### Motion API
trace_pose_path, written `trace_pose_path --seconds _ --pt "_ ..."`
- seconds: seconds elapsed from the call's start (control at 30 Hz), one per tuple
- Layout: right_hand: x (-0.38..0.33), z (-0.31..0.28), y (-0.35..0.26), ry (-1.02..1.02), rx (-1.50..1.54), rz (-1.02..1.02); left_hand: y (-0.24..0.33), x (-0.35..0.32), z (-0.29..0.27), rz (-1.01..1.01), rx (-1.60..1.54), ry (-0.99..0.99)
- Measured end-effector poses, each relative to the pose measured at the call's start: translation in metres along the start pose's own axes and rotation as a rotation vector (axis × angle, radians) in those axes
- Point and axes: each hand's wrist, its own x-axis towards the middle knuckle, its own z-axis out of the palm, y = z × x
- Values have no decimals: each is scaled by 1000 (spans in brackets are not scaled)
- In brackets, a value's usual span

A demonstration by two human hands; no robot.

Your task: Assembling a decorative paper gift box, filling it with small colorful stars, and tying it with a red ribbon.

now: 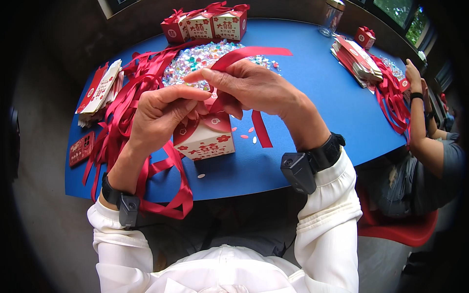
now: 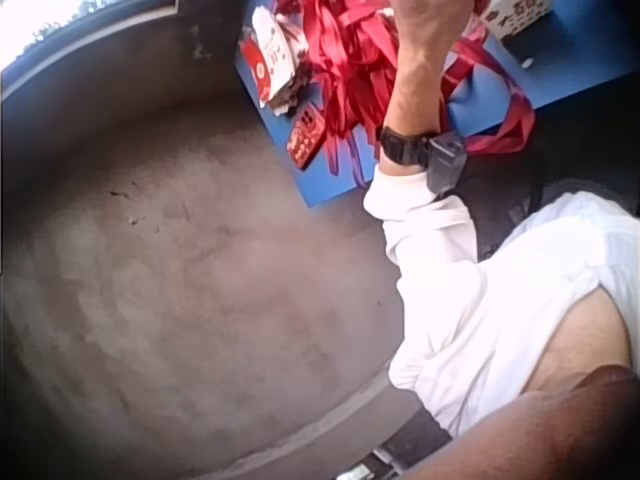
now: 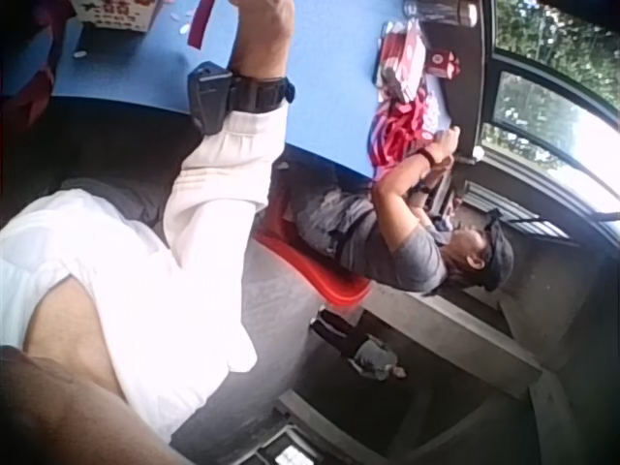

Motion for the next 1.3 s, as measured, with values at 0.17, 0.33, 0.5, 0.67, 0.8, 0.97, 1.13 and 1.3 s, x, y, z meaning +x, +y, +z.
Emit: trace_pose_path --seconds 0.17,0.33,0.5,0.67,0.8,0.97,1.13,1.3 --pt "-8 3 -13 70 78 -77 11 -1 4 -119 46 -45" --pt "-13 17 -23 38 146 -14 11 -2 6 -100 137 -34" --pt "-10 -2 -19 20 260 -79 13 -3 12 5 313 -9" --pt "-1 -11 2 123 240 -186 8 -2 12 141 386 -16" --pt "2 -21 9 147 359 -222 6 -5 11 34 317 -18" --pt "1 -33 16 15 570 -228 4 -6 7 -88 250 -64" --pt "-3 -37 15 -190 377 -163 8 -2 11 -164 2 -1" --pt "-7 -14 9 -537 131 -64 7 -1 5 -177 -143 26"
